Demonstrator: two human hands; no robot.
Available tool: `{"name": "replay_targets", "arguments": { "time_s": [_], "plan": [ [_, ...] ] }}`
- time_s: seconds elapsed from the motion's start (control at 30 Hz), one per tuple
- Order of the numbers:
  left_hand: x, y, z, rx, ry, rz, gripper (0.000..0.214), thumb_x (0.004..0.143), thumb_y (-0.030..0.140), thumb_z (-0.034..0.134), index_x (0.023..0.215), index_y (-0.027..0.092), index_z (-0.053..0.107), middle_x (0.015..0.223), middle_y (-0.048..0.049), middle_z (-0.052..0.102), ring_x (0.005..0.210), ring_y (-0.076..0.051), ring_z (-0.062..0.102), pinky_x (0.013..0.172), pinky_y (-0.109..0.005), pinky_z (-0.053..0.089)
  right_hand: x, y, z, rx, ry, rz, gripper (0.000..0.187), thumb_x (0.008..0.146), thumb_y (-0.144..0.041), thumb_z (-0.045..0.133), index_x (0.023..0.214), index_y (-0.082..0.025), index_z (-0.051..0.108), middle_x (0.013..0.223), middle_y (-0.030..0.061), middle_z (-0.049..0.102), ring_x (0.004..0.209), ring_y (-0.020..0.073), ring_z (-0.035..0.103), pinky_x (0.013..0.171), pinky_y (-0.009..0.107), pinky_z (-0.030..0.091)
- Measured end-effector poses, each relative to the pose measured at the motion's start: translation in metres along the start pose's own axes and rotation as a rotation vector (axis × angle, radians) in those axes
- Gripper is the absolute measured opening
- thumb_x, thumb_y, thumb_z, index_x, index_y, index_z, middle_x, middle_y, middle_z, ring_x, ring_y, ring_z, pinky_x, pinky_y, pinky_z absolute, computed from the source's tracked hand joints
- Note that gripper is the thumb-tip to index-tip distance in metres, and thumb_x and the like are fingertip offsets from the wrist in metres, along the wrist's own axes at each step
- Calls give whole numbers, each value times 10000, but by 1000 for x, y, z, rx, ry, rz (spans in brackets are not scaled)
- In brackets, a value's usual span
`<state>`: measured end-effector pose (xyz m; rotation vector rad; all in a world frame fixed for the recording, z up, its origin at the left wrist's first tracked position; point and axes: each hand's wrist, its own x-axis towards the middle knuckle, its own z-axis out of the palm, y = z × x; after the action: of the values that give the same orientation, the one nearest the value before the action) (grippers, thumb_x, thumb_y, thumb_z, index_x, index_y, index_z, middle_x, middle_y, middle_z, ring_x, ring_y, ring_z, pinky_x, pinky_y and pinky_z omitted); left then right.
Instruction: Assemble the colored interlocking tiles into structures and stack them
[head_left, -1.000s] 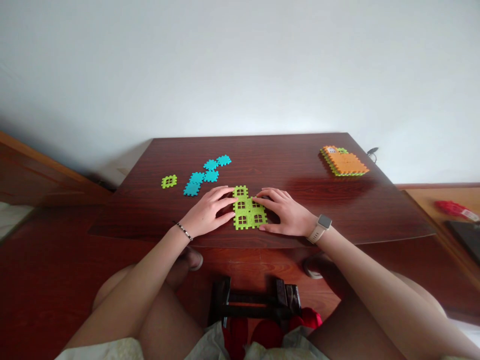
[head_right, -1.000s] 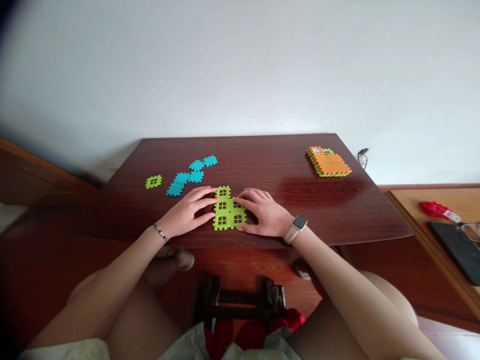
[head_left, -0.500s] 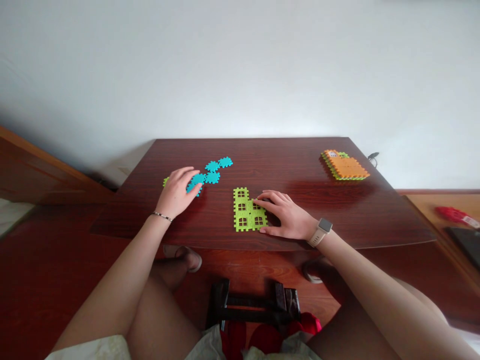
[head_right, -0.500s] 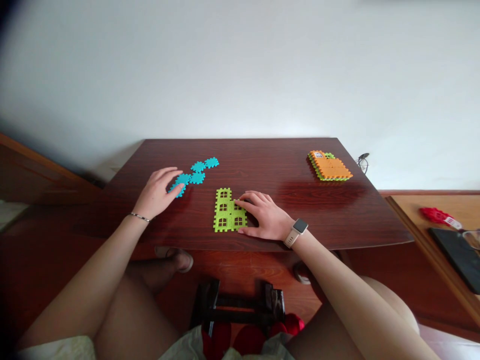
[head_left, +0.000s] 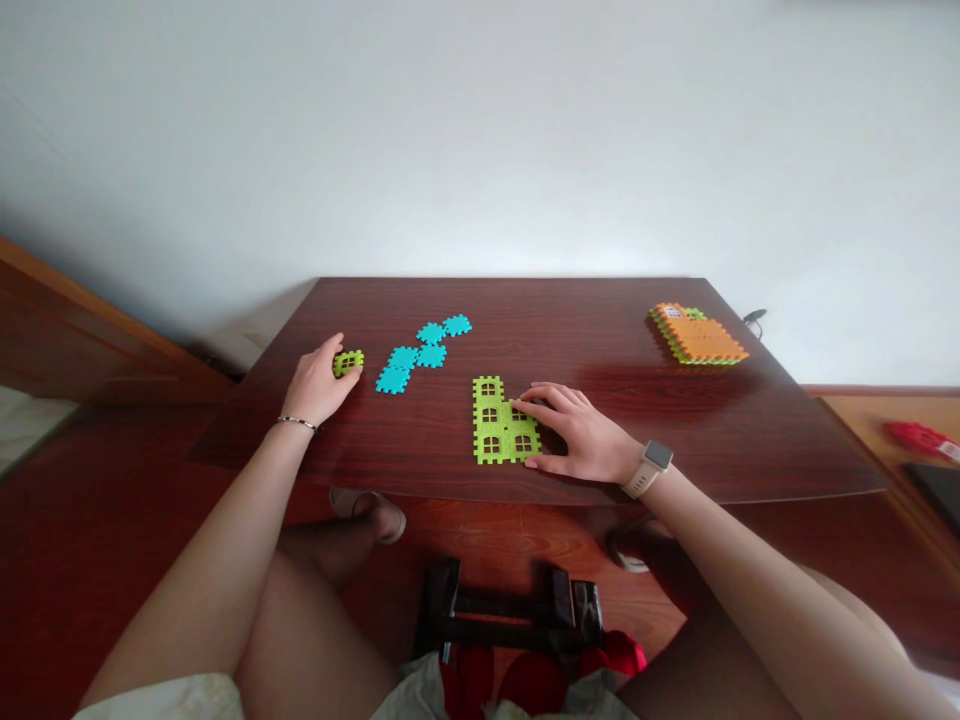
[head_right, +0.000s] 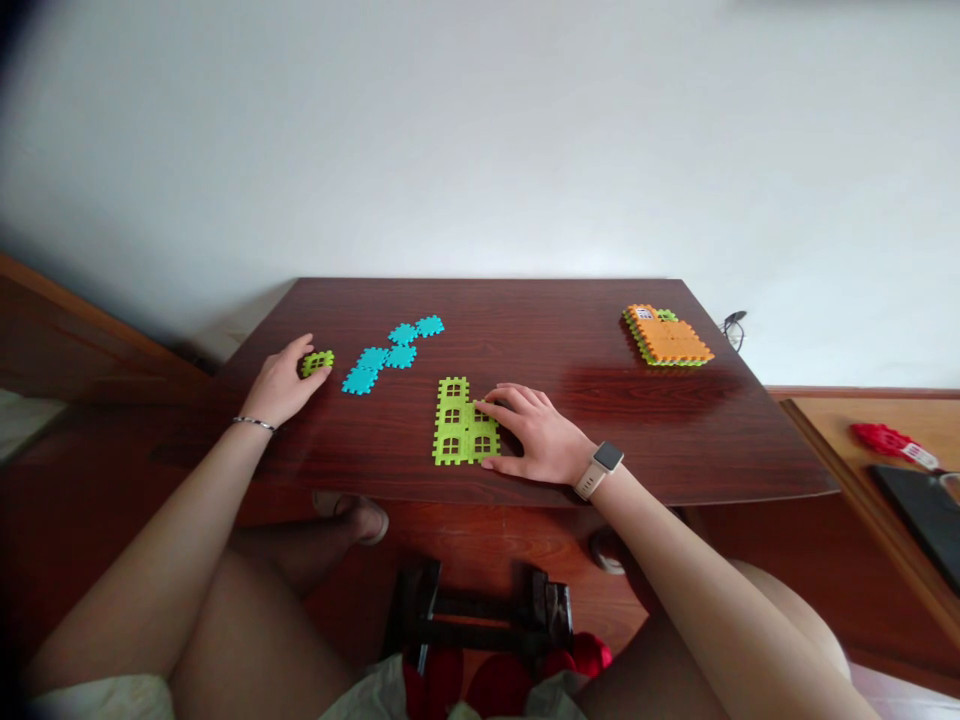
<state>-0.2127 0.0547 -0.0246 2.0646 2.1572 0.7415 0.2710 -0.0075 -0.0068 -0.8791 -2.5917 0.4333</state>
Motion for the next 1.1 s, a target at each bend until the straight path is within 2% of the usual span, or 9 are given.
{"name": "replay_targets", "arguments": {
  "time_s": [0.23,0.4,0.53,0.63,0.77,0.87,1.0,1.1],
  "plan": [
    [0,-2,-4,-19,45,4,641,887,490,729,1433,170,625,1237,-138,765,1140,-314,703,1139,-487,516,0,0,0,10,1,2,825,956,-638,741,1656,-281,490,1532,175,587,1483,417,499,1210,651,420],
    [0,13,0,-97,107,-48,636,871,530,777,1401,206,637,1191,-104,761,1097,-279,724,1071,-438,559,0,0,0,7,3,-3,822,956,-642,740,1650,-277,494,1528,176,587,1478,411,507,1208,641,426],
    [0,33,4,-170,180,-7,625,897,511,778,1425,215,621,1216,-94,749,1106,-245,729,1040,-394,579,0,0,0,4,4,-4,815,959,-642,739,1641,-263,503,1531,176,583,1482,405,503,1212,635,423],
    [-4,56,6,-219,187,60,621,901,506,795,1419,211,624,1240,-96,745,1109,-243,731,1039,-395,592,0,0,0,13,10,3,824,951,-641,748,1646,-275,500,1529,172,584,1476,407,508,1214,638,422],
    [-17,96,11,-264,133,167,587,905,488,813,1399,230,630,1240,-88,748,1101,-257,743,1023,-408,612,0,-1,1,25,19,5,827,949,-635,754,1654,-291,494,1524,170,588,1469,409,512,1210,639,425],
    [-27,122,15,-265,119,312,513,932,491,806,1360,257,649,1211,-75,747,1110,-268,748,1041,-427,607,0,-1,0,25,17,6,822,953,-634,749,1655,-290,491,1522,170,591,1472,409,508,1214,642,421],
    [-36,146,20,-242,90,521,500,975,459,783,1404,272,608,1228,-83,740,1148,-277,734,1076,-461,595,0,-2,0,13,7,7,807,961,-644,735,1637,-266,510,1525,177,589,1484,411,498,1215,641,420],
    [-38,158,22,-218,74,597,522,989,457,773,1439,273,583,1274,-99,732,1180,-287,724,1087,-484,593,0,-2,0,10,4,6,799,966,-643,730,1629,-251,517,1527,179,586,1492,408,491,1219,639,418]
  ]
}}
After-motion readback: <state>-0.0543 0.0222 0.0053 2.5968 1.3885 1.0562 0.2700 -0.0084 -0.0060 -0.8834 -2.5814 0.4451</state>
